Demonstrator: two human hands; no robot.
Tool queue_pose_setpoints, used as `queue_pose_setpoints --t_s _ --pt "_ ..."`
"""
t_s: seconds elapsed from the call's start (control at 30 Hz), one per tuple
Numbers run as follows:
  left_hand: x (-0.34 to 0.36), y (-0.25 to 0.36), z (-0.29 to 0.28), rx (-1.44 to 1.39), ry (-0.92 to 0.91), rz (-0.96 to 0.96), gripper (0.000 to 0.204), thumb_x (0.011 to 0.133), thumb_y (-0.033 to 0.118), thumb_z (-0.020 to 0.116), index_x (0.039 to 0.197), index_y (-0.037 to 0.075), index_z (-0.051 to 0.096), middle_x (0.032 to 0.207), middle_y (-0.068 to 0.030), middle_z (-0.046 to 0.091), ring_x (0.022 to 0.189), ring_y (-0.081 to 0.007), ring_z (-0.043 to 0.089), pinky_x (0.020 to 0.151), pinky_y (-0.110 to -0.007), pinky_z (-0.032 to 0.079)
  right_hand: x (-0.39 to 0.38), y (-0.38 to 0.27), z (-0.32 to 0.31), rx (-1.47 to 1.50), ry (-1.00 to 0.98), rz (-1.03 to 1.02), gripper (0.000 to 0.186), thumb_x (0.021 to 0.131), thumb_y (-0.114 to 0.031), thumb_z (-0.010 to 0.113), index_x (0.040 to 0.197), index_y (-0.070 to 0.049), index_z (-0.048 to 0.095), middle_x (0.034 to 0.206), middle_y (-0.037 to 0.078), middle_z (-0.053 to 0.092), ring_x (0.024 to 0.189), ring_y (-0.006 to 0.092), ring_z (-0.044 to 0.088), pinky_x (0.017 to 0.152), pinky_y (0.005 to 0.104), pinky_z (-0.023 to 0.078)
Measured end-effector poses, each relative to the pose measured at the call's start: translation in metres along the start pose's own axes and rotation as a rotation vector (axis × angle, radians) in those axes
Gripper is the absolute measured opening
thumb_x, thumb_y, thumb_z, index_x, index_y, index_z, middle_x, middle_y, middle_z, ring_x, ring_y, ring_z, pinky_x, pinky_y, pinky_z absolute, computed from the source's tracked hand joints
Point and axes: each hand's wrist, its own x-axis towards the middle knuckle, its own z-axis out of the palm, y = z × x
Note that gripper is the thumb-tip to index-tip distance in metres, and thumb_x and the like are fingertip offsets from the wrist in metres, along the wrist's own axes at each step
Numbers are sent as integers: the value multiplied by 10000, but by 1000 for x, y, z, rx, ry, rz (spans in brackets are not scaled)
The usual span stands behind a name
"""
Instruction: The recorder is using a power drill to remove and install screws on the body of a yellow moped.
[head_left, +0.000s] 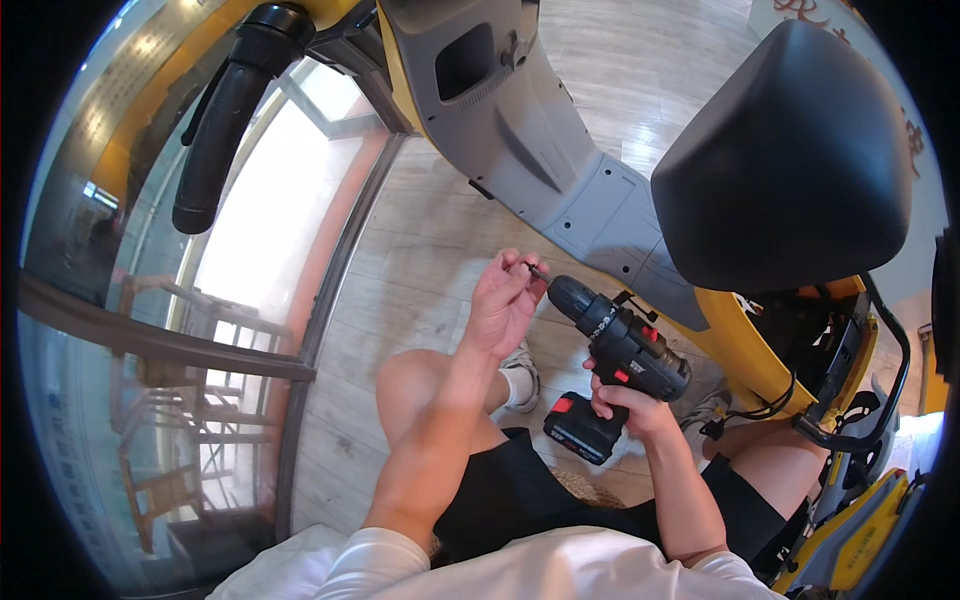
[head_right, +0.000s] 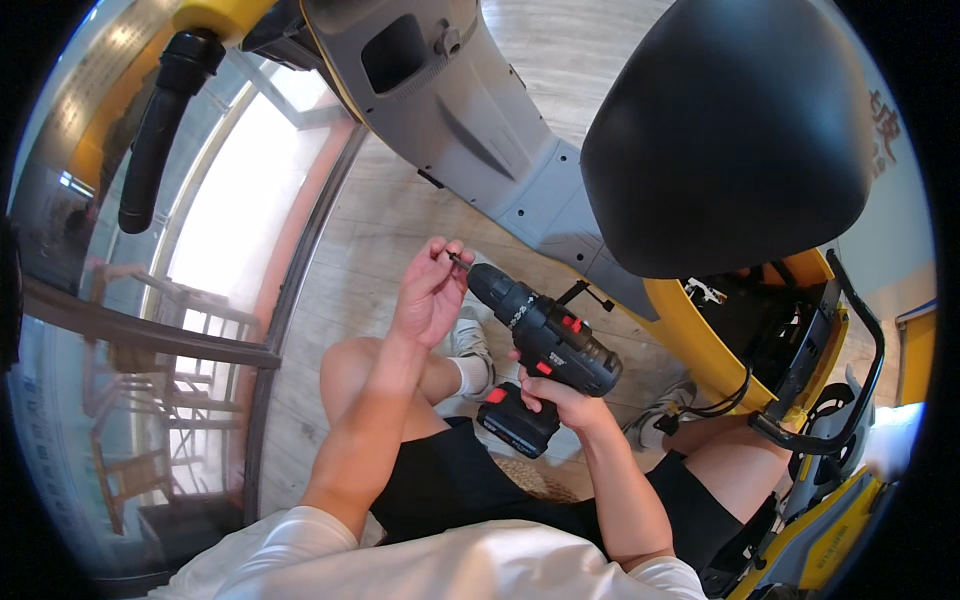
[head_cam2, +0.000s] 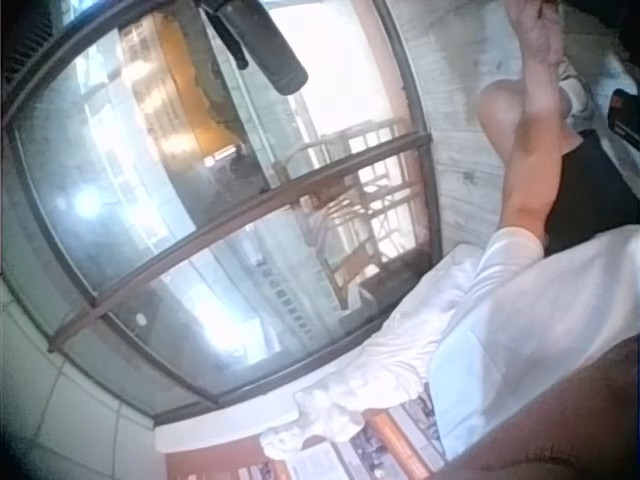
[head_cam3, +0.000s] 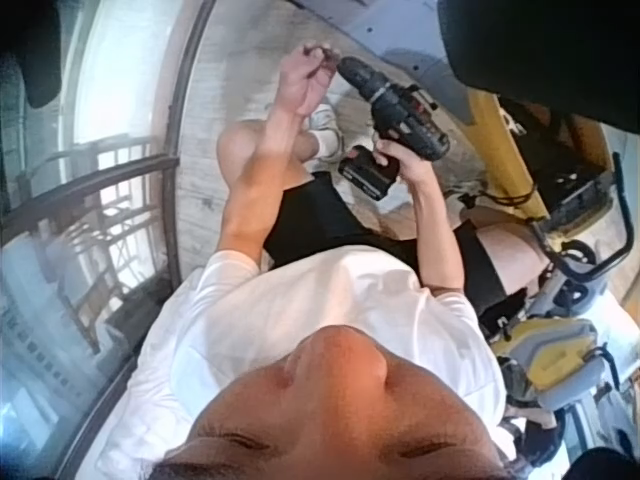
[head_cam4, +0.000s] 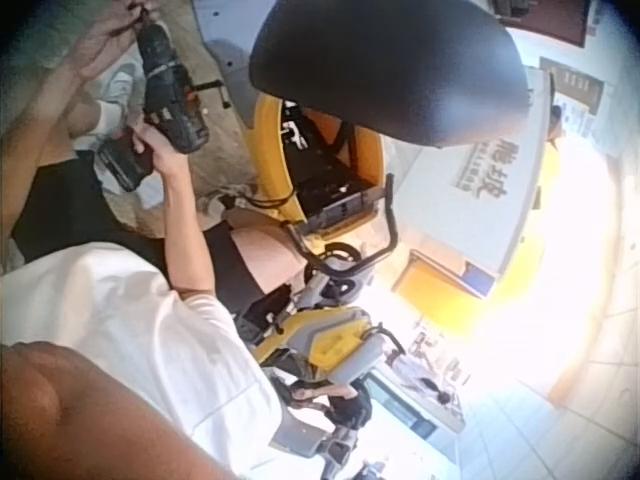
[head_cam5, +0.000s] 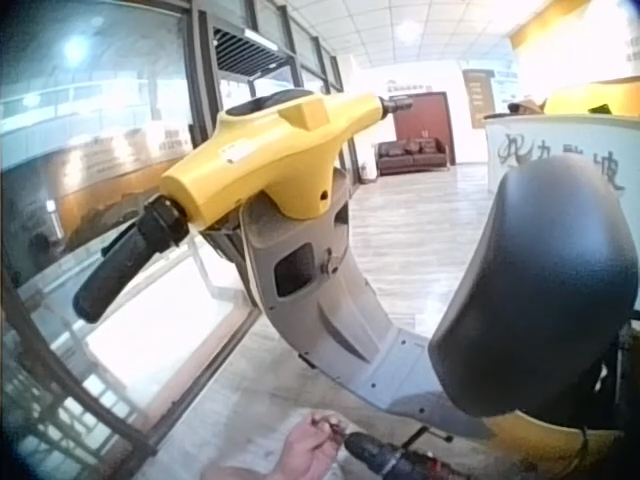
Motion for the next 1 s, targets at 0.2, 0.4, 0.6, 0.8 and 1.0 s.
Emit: queue_pose_setpoints --t_s 0.2,0.4,0.6,0.8,1.0 --pt "1 13 5 23 -56 15 198 908 8 552 1055 112 470 1019 -50 529 1050 -200 540 897 -299 480 2 1 12 221 -85 56 438 730 0 637 1143 65 505 725 75 536 527 162 501 544 297 421" --pt "1 11 12 68 -88 56 218 908 19 549 1098 91 471 1025 -61 524 1036 -205 532 902 -311 474 -2 9 15 133 18 58 484 693 -31 659 1135 58 483 720 87 521 523 168 500 546 310 420" --pt "2 26 40 2 -68 76 184 926 56 520 1105 73 478 1033 -48 504 1062 -208 496 895 -292 473 -6 -11 26 -329 30 -99 375 770 -3 641 1129 25 537 791 49 552 596 116 522 561 255 440" --pt "39 49 55 -143 -146 68 156 941 87 483 1096 74 494 1045 -52 513 1063 -219 503 938 -337 450 29 -37 52 -299 18 -114 378 787 15 616 1156 14 532 808 36 546 617 114 529 579 255 436" --pt "97 90 83 -220 -249 68 133 959 124 469 1073 89 527 1060 -41 510 1086 -201 496 968 -360 432 88 -76 67 -443 4 -293 414 790 -13 624 1192 6 526 789 22 551 631 83 514 580 220 424"
